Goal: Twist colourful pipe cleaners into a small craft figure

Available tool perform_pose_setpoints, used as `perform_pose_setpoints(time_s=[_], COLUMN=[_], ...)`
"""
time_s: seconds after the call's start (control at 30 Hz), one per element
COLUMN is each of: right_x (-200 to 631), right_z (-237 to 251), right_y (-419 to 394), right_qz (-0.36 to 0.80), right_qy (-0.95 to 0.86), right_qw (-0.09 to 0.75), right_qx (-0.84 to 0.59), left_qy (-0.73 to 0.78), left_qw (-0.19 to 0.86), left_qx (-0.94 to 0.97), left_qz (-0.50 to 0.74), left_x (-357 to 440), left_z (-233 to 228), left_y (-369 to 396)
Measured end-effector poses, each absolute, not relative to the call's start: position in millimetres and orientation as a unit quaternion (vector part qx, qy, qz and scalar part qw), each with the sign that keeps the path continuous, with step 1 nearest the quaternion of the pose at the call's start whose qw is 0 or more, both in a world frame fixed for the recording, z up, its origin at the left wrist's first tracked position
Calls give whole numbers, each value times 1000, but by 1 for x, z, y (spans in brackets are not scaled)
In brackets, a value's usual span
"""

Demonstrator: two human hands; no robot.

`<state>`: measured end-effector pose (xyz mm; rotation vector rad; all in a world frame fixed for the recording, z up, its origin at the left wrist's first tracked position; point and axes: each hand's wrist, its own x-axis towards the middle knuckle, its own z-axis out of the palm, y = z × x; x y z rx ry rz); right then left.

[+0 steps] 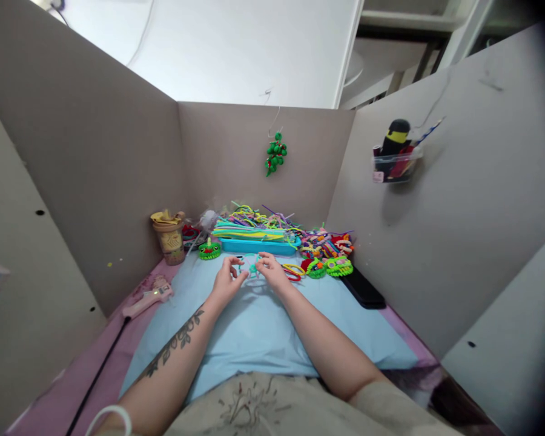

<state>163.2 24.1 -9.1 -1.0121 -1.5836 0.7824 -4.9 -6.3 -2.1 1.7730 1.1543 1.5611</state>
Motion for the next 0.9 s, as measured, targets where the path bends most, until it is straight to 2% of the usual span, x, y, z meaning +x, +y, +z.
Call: perform_pose_setpoints(time_s=[0.1, 0.3, 0.43, 0.9], right_x=[163, 152, 144, 137], right_z=[-9, -15, -18, -22], right_y=[25, 23, 19, 19], right_qz=[323, 330, 331, 336], right_qy=[-629, -594, -594, -607], right_qw=[556, 594, 595, 588], right_qx=[-437, -431, -429, -416], left_qy=[448, 409, 404, 428], left_qw=[237, 373, 415, 392], left_qx=[635, 585, 551, 538], left_qz=[583, 592, 600, 612], left_x=[-4, 6, 9, 10], left_z=[-2, -7, -10, -6], left_y=[-8, -5, -2, -7])
